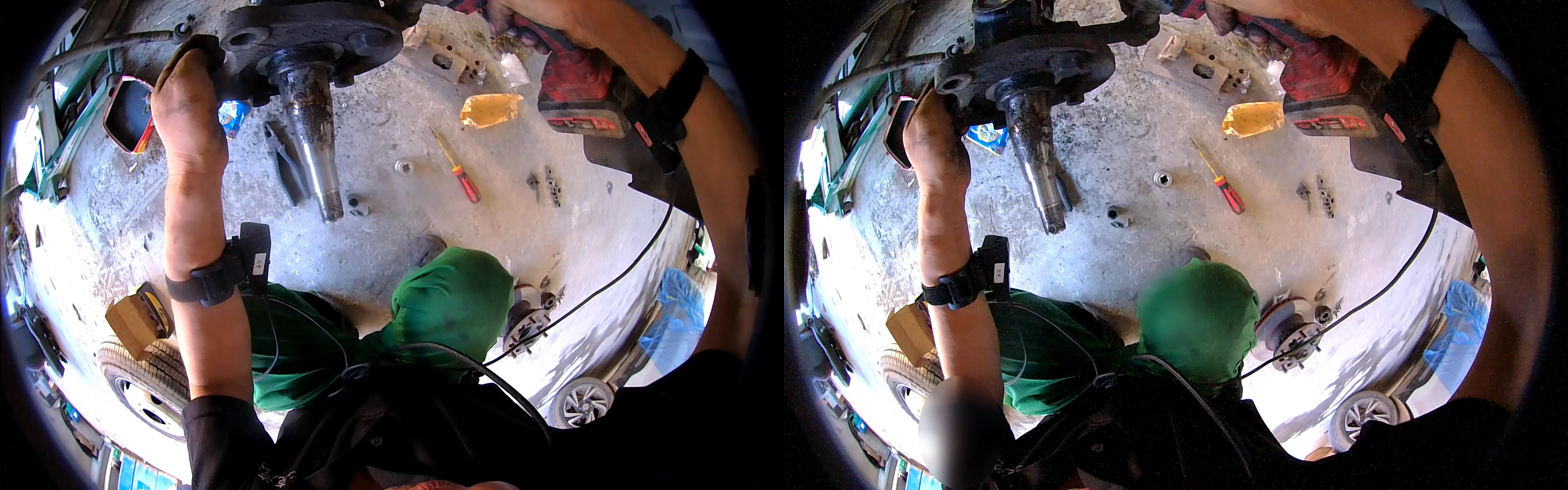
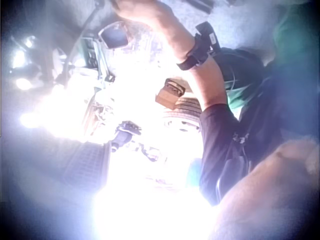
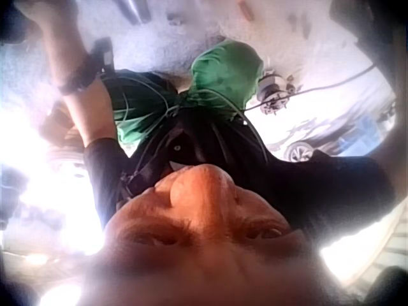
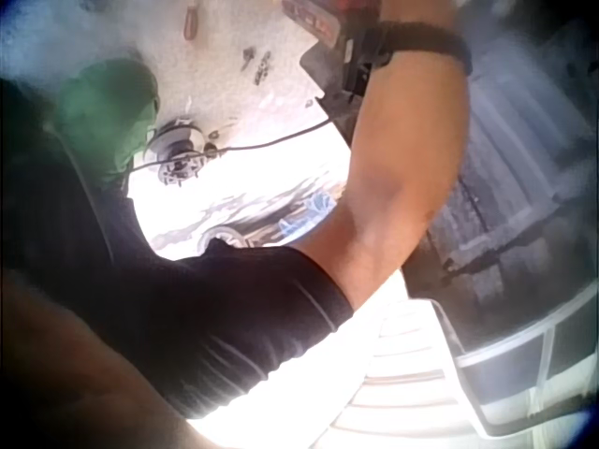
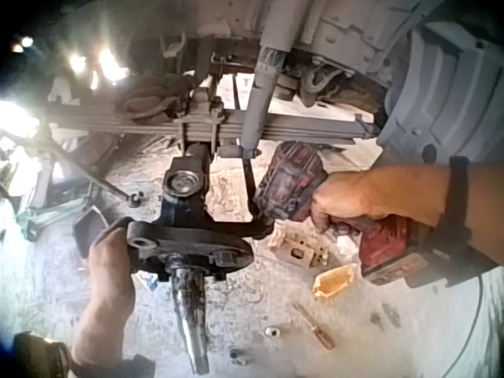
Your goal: The person uses a hammer and an impact wrench to remove and replace components on a vehicle axle assembly. They strike the assembly with a hammer to loosen parts, drive bolts with the power tool, and use a long socket wrench to tighten fasteners.
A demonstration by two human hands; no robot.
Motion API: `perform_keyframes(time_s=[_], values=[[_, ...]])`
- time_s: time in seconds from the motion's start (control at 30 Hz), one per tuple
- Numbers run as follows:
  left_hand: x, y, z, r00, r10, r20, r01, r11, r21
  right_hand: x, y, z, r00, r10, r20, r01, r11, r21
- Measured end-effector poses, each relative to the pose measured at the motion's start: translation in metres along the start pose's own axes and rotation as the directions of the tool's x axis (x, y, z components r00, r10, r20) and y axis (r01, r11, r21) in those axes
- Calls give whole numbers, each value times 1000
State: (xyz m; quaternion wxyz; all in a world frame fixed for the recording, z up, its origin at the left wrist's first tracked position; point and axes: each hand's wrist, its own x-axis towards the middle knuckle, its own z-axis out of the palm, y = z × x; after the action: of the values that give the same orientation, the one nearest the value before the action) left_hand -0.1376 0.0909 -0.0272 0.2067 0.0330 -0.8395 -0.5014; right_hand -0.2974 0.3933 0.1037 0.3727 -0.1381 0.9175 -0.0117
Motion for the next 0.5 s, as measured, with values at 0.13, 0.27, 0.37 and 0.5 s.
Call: perform_keyframes(time_s=[0.13,0.27,0.37,0.5], values=[[-2,-2,2,1000,5,-20,-4,1000,23,-1,-1,1,1000,3,2,-3,1000,8],[-2,0,0,993,-119,-8,112,953,-282,-2,-1,0,1000,6,4,-6,1000,14],[-1,2,0,999,41,-25,-40,999,32,-3,-2,0,1000,9,6,-9,1000,20],[-2,2,3,998,-24,-54,16,990,-138,-4,-2,0,1000,11,6,-11,1000,26]])
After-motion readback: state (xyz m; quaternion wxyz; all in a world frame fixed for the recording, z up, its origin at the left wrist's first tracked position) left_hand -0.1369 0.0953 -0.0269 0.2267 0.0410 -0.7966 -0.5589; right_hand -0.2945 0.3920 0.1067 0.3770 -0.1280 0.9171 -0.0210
